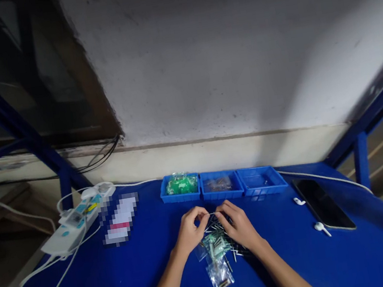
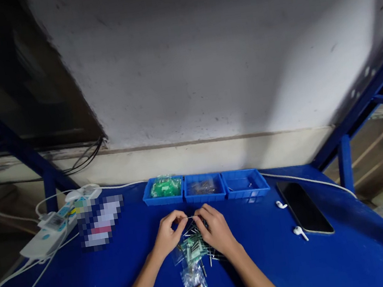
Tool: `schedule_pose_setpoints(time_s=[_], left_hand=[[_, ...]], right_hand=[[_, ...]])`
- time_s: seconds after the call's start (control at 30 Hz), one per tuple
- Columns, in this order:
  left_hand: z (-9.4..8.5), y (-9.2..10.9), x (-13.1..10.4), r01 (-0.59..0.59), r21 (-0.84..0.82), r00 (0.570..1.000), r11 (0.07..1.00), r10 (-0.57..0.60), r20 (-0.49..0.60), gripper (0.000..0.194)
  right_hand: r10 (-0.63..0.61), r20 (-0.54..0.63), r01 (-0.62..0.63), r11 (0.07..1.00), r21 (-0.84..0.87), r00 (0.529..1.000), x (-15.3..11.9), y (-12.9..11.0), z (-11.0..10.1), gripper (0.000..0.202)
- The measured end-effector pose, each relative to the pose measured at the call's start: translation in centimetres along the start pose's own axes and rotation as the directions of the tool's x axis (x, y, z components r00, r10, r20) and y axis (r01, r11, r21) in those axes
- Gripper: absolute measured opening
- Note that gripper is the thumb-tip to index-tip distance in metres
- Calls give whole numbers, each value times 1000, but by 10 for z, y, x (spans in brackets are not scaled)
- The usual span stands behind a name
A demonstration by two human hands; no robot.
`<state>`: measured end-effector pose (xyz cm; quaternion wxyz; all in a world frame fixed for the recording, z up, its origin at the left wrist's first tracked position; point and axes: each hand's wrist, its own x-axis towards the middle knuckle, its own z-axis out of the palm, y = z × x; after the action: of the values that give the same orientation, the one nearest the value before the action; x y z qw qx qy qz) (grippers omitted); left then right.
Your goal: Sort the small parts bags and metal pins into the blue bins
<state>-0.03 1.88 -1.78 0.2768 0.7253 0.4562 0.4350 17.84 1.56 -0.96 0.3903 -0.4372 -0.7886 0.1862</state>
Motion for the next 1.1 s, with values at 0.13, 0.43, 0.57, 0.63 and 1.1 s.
schedule_pose_setpoints(time_s=[0.13,0.43,0.57,0.63,1.1], left_hand=[[-2,5,0,5,41,1000,999,-5,4,22],[-12,28,-24,-43,34,999,998,43,-11,14],[-11,25,-30,3,68,999,998,0,-39,17],[-8,20,-32,27,77,998,997,-22,-66,18],[-3,19,-41,6,67,999,998,-3,-35,17]], right_hand=[[-22,3,22,1000,-6,1000,1,-7,-7,12],[-39,-11,39,999,-25,999,-19,-27,-13,18],[-44,-1,44,999,-22,999,-22,-34,-10,18],[-62,5,63,997,-38,998,-23,-35,-7,15],[-76,-18,74,993,-96,997,-34,-30,2,15]])
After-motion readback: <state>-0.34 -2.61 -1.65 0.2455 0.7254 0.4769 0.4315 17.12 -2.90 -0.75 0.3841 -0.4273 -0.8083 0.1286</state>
